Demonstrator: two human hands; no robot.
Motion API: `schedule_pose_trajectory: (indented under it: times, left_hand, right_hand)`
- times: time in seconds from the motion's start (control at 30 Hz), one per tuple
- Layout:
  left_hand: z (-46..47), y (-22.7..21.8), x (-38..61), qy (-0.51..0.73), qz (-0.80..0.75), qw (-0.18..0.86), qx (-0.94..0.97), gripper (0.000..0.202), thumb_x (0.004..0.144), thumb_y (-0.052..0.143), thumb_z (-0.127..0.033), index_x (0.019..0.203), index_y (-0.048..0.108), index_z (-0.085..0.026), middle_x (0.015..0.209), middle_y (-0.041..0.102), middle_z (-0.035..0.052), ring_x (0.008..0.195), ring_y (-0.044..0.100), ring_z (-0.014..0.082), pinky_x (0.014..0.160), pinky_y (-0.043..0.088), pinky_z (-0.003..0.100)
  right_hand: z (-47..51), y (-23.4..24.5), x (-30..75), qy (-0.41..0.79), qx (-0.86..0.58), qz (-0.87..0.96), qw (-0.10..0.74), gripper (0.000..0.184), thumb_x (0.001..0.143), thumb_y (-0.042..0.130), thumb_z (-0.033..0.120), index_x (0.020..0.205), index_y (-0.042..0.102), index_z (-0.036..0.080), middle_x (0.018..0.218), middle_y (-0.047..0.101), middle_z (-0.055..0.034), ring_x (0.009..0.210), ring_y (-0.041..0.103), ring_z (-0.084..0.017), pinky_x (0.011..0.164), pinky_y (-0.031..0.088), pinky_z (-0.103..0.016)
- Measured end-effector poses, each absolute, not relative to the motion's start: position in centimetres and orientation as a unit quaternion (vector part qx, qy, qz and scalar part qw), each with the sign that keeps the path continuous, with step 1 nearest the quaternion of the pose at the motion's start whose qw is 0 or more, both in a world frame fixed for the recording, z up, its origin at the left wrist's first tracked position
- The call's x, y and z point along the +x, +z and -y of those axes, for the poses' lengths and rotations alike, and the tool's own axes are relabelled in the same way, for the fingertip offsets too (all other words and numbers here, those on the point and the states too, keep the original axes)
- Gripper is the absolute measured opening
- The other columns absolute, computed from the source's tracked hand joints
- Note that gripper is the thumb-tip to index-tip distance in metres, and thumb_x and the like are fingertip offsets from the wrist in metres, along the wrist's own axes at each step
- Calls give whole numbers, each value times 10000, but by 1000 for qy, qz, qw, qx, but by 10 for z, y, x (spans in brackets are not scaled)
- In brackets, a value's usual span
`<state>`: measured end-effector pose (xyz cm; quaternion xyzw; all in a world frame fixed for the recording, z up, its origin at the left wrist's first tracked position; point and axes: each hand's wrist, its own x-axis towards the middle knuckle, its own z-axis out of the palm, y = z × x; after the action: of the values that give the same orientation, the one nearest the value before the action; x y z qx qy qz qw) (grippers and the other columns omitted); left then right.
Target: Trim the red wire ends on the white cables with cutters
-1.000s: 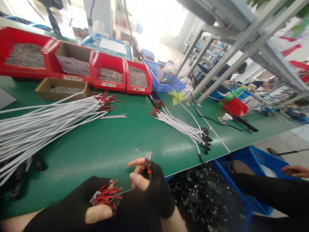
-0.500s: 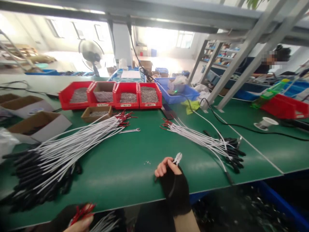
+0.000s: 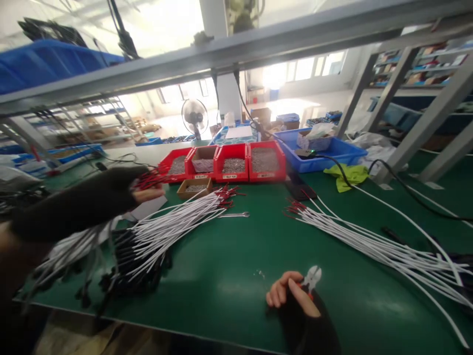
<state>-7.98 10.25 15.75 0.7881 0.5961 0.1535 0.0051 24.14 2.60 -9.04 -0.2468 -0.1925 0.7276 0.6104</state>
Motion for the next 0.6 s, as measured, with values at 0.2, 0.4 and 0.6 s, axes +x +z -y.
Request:
schedule_pose_trajectory:
  times: [0.2, 0.4, 0.6]
  left_hand:
    - [-206, 74, 3, 74, -599, -4, 797, 200, 919, 622, -239, 1065, 612, -101, 963, 647, 64, 848, 636, 182, 783, 546, 357]
    - [-212, -6, 14, 81, -569, -66, 816, 362, 920, 622, -333, 1210, 566, -125, 1228, 564, 122, 1108, 561, 263, 943, 480, 464]
    - [-165, -19, -17, 94, -473, -119, 868, 831, 748, 742, -502, 1434, 416, -164, 1483, 357, 169, 1358, 323, 364, 1126, 276, 520]
  right_hand:
    - [-24, -97, 236, 707, -237, 185, 640, 194, 764, 748, 331, 690, 654, 178, 517, 530, 4, 484, 528, -105, 519, 465, -252]
    - [-30, -105, 238, 725, -218, 197, 622, 241, 726, 786, 363, 675, 657, 166, 492, 541, -4, 455, 527, -111, 496, 450, -256]
    - [-27, -96, 238, 741, -196, 209, 607, 190, 814, 722, 330, 749, 646, 168, 584, 571, 2, 547, 563, -119, 584, 476, -284]
